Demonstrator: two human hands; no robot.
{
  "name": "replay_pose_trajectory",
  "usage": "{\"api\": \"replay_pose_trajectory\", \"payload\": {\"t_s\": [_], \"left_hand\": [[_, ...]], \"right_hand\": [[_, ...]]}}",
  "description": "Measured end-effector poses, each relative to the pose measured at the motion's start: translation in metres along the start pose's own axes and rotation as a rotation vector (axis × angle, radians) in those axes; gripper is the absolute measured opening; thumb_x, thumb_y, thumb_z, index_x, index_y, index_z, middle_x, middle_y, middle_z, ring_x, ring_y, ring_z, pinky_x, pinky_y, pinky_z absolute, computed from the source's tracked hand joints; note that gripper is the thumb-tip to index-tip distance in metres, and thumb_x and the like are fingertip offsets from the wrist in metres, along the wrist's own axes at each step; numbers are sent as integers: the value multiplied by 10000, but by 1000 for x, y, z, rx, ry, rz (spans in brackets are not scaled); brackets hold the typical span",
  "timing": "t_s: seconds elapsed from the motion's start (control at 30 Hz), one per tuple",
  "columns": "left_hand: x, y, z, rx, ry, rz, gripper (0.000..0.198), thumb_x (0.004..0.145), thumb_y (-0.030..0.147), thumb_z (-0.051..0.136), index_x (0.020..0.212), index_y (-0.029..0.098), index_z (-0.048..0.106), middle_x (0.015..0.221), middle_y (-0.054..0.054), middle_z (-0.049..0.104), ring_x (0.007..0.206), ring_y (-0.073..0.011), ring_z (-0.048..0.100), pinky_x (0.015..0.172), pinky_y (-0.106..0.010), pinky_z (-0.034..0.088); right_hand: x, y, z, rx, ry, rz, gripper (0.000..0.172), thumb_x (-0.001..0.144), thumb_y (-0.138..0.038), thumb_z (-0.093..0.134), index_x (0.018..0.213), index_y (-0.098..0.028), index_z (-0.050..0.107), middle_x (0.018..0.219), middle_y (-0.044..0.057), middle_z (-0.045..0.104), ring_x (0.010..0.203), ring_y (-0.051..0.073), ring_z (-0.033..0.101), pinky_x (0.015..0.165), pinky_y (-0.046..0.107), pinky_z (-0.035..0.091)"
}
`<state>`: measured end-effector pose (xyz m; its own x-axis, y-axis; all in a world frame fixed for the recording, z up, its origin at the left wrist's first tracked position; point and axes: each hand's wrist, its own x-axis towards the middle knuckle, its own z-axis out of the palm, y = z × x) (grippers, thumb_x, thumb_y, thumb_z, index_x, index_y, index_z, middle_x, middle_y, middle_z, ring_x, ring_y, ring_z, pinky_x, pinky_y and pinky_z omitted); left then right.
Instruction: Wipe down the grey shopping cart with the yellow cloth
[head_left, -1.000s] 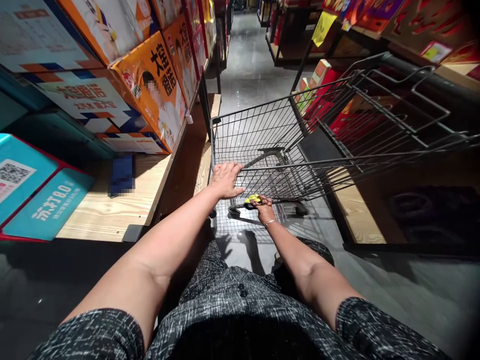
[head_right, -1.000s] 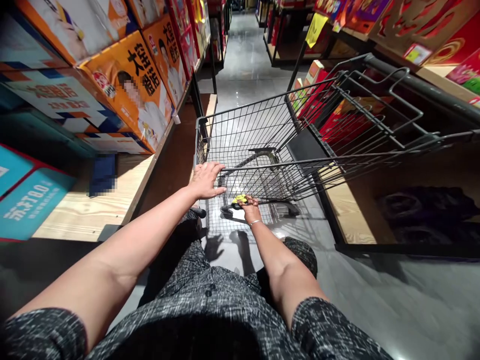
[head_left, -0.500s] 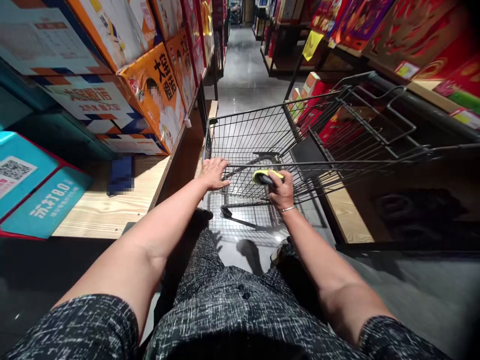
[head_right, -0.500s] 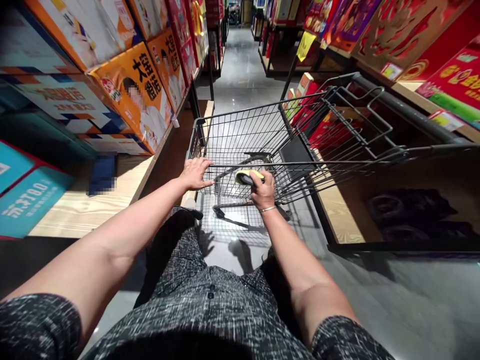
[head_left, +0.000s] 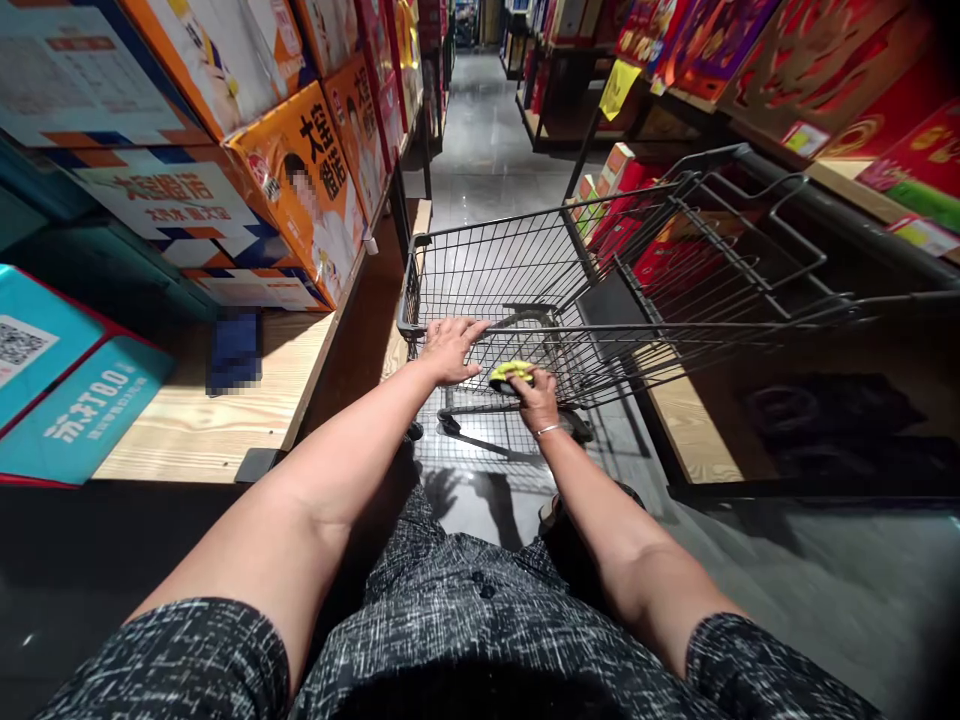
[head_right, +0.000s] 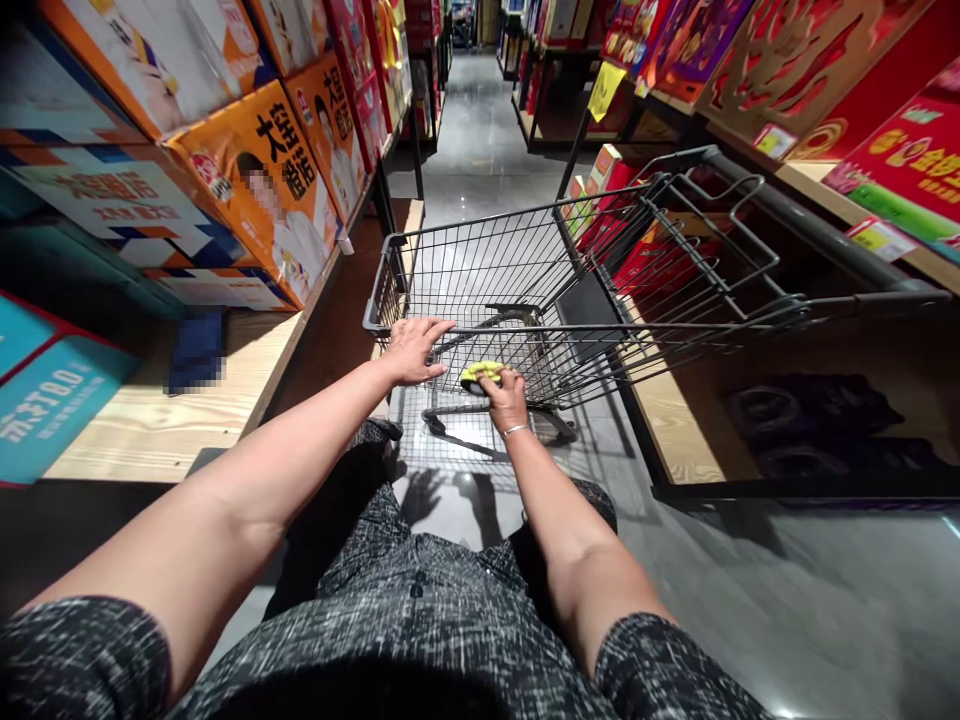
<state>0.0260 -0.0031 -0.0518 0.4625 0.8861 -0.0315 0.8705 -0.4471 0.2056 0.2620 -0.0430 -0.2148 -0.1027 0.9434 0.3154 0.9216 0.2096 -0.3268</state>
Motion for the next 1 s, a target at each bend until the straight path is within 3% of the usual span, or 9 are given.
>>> {"api": "replay_pose_trajectory", "payload": {"t_s": [0.1,0.23,0.3,0.47,0.57,0.7,0.9,1.0], "left_hand": [[1,-2,2,-31,0,-10,827,833,460,706,1577,322,374,1604,-85,409,1447,-352,356,1204,-529,185],[1,-4,1,-55,11,-20,785,822,445,708,1540,326,415,1594,-69,424,1439,-340,360,1198,-527,184],[1,-5,2,-58,23,-21,772,812,413,705,1528,331,427,1587,-65,433,1422,-341,375,1185,-528,199],[2,-7,6,-50,63,-39,783,758,203,658,1498,348,449,1566,-48,454,1406,-332,392,1169,-526,219],[1,-8,6,-66,70,-34,782,746,174,649,1484,349,459,1556,-40,470,1419,-320,388,1185,-522,215],[2,-15,6,-80,109,-37,662,799,197,617,1439,333,512,1524,-36,518,1423,-298,406,1206,-510,206],[6,-34,7,-59,129,-45,609,820,247,614,1418,317,530,1495,-45,550,1410,-297,431,1215,-515,212],[7,-39,3,-40,120,-53,575,829,269,611,1397,325,542,1468,-45,569,1398,-294,441,1224,-519,211]], "right_hand": [[-23,5,32,-8,-228,82,540,809,-21,501,1160,-301,801,1354,110,601,1170,278,540,986,370,494],[-26,0,34,3,-286,70,573,768,-2,551,1203,-289,787,1350,114,614,1160,263,576,976,335,504],[-14,-12,16,29,-181,-39,598,775,-10,568,1252,-314,762,1348,99,596,1171,258,558,1014,358,498],[32,-48,-54,14,285,-292,520,888,-100,579,1302,-383,719,1332,78,553,1223,274,477,1077,435,454],[53,-53,-86,-95,336,-295,512,899,-120,590,1326,-383,696,1379,72,543,1231,282,450,1060,446,445],[59,-25,-116,-206,309,-209,505,886,-102,571,1302,-356,705,1397,74,554,1179,272,472,978,413,467],[51,63,-177,-258,379,32,490,804,-107,575,1226,-301,731,1318,84,572,1100,271,506,909,397,462],[49,89,-194,-226,463,144,449,783,-134,570,1177,-264,742,1262,89,580,1059,265,509,875,390,473]]}}
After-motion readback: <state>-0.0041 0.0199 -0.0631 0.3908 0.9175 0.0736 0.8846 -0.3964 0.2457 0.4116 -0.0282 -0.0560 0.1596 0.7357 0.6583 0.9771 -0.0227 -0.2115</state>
